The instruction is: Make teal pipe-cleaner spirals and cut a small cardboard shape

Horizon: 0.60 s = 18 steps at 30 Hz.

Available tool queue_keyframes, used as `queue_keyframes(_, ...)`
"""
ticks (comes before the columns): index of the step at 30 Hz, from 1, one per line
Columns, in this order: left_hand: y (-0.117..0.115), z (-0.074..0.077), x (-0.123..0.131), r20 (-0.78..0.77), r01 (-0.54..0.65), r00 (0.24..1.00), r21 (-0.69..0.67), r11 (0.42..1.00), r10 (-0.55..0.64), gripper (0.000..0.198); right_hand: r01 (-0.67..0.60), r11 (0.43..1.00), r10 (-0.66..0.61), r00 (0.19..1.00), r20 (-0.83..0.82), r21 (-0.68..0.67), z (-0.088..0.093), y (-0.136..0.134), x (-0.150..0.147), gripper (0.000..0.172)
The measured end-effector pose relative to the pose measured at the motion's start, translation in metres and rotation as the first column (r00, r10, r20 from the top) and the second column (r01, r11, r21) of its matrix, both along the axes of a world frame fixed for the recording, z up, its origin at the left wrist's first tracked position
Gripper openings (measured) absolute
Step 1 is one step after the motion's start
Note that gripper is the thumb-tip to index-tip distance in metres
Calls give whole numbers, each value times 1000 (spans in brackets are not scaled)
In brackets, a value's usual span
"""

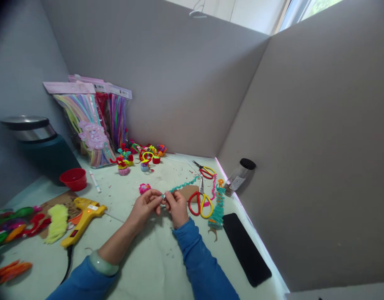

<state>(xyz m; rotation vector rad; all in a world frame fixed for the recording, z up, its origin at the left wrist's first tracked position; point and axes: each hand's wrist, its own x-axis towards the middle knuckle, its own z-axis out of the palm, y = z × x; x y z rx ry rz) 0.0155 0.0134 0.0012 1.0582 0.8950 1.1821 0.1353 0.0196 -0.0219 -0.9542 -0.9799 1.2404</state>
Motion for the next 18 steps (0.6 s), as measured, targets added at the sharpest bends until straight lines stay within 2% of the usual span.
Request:
queue_keyframes(3, -1, -3, 0, -278, -99, 947, 226, 969, 161, 21, 30, 999, -31, 999, -9, -26, 0, 1, 0, 33)
queue_keyframes(5, -2, -4, -1, -389, -118, 884, 347, 930, 257, 15, 18, 999, -18, 1000, -8, -38, -1, 1, 0, 34)
queue_keyframes(8, -3, -4, -3, -426, -140, 848, 392, 909, 314, 14, -6, 999, 6, 1000, -1, -32, -1, 1, 1, 34)
queue_keyframes(10, -2, -4, -2, -403, -133, 874, 338, 932, 271, 16, -17, 1000, 17, 1000, 16, -17, 0, 0, 1, 34)
queue_keyframes(13, -1, -2, -1, -248, -67, 964, 127, 990, 97, 21, -22, 1000, 21, 997, 74, 13, 4, -2, 0, 35)
queue_keyframes(15, -1, 2, -2, -15, 28, 999, -62, 998, -29, 21, -20, 999, 16, 994, 110, 39, 6, -4, -1, 35)
queue_keyframes(18, -2, 10, -6, 347, 255, 926, -287, 923, -148, 15, -7, 995, -6, 991, 137, 97, 8, -5, -3, 29)
